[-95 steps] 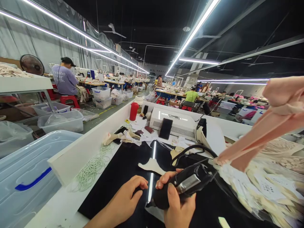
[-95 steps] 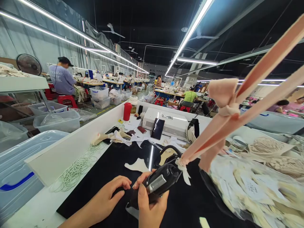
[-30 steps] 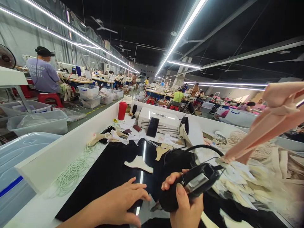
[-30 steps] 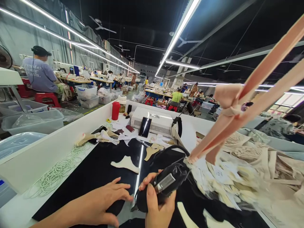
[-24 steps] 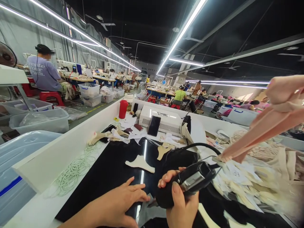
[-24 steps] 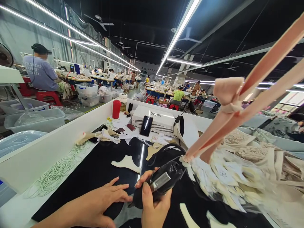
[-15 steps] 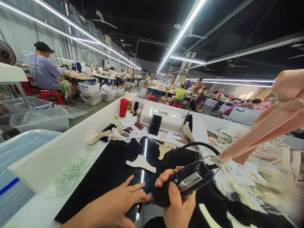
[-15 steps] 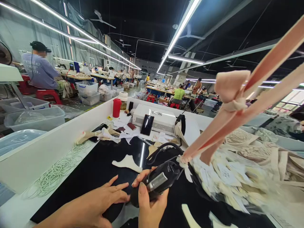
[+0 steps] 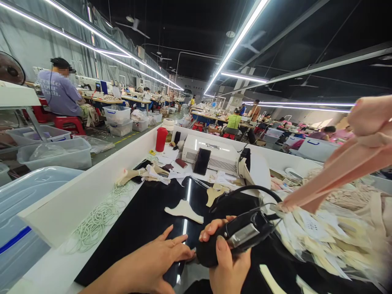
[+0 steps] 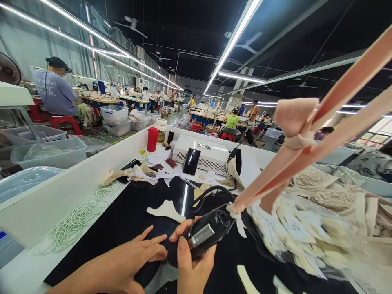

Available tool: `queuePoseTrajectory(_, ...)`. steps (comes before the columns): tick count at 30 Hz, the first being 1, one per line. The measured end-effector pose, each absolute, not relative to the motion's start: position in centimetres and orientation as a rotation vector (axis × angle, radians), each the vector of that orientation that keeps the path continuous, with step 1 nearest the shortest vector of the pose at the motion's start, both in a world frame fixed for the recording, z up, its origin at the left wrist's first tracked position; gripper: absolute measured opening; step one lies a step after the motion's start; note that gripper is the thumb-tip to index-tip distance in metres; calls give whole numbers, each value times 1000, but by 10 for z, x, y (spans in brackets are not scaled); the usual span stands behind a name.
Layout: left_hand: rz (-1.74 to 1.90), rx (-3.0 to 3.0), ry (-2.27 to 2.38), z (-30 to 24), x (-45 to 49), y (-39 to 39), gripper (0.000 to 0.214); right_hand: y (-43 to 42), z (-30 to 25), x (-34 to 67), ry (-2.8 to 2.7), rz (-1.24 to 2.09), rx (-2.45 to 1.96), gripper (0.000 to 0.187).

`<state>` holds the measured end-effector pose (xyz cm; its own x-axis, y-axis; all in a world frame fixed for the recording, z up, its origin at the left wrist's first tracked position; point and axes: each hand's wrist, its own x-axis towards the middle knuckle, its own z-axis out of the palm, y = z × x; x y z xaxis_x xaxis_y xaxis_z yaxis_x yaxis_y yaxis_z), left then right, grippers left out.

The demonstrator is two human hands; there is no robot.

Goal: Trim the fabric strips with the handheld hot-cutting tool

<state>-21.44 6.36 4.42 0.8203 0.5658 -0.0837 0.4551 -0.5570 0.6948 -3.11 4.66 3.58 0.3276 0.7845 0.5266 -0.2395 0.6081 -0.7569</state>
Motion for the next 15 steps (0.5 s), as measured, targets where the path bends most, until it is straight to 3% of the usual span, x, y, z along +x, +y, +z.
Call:
queuePoseTrajectory(8,232,2272,732,33,-217,64,65,44,40,-34,-1004,752,-649,28)
queuePoseTrajectory(15,301,2264,730,27,-218,66,69,27,52,-48,-883,851,-646,39)
